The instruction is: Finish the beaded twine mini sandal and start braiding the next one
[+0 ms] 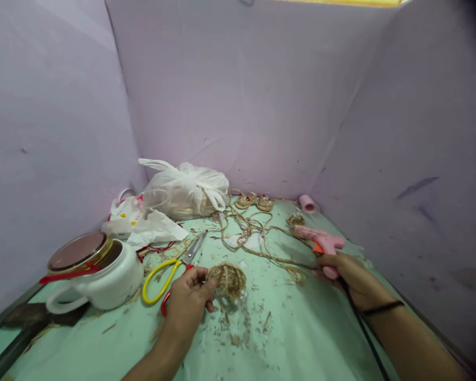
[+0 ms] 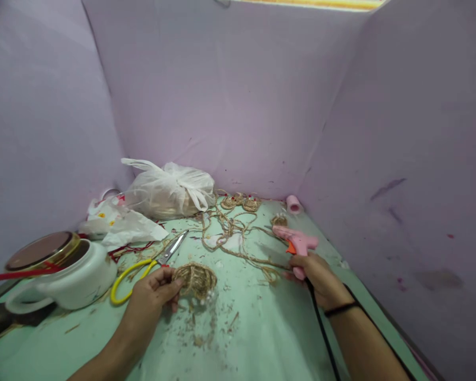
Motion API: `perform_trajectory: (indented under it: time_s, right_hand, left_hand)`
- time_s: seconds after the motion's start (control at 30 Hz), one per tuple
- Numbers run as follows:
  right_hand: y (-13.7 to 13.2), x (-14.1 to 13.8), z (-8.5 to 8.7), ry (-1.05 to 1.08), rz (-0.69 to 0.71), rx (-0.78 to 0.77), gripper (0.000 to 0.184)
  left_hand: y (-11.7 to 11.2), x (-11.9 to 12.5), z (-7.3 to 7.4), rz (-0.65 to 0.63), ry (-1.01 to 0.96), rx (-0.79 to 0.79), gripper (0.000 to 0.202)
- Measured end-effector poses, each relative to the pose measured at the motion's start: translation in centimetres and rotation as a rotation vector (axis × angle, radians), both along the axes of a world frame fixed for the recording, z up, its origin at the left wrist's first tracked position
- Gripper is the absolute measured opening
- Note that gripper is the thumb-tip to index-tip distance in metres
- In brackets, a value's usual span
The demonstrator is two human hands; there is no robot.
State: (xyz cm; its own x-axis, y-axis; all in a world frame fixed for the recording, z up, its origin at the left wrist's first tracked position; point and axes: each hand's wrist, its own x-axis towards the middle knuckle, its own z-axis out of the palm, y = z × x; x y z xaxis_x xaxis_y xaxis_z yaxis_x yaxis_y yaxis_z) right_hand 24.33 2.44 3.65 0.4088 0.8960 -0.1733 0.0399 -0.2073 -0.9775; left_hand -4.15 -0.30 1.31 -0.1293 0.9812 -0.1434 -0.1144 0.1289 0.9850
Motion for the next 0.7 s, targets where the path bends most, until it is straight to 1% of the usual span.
perform_trajectory:
  time_s: [0.07,0.1,0.17,0.2,0.27,0.37,0.5,0.63,0.7]
  right_hand:
    - [-1.7,-1.2,0.7,0.017,0.03,0.015,0.016]
    - [-2.6,-2.0,1.0,0.02,0.067,0.033,0.015]
    - [-4.3,-3.5,1.3,-0.007,0.242,0.084,0.017]
    - [-5.1,-4.2,1.3,-0.037,0.304,0.119,0.019]
    - [-6.2,-5.2,1.1,-0.114,0.377,0.184,0.021]
    - [-7.0,-5.8,0.3,-0.179,0.49,0.261,0.031]
    - [-7.4,-5.5,-1.1,-0.294,0.553,0.31,0.032]
    - [-7.6,-5.4,-2.2,-0.489,0.549,0.339,0.032]
    - [-7.7,-5.6,-2.4,-0.546,0.558,0.356,0.028]
  left_hand:
    - [0.0,0.1,0.1,0.007,-0.001,-0.006,0.021]
    - [0.0,0.1,0.2,0.007,-0.004,-0.012,0.021]
    - [-0.1,0.2,0.3,0.001,-0.008,-0.023,0.022]
    - [-0.2,0.2,0.4,-0.005,-0.005,-0.027,0.023]
    - [-0.4,0.3,0.5,-0.019,0.009,-0.037,0.024]
    - [-0.8,0.4,0.6,-0.036,0.014,-0.057,0.026]
    - [-0.9,0.5,0.7,-0.042,0.009,-0.085,0.026]
    - [-0.9,0.5,0.7,-0.047,-0.037,-0.107,0.025]
    - [-0.9,0.6,0.7,-0.047,-0.03,-0.106,0.024]
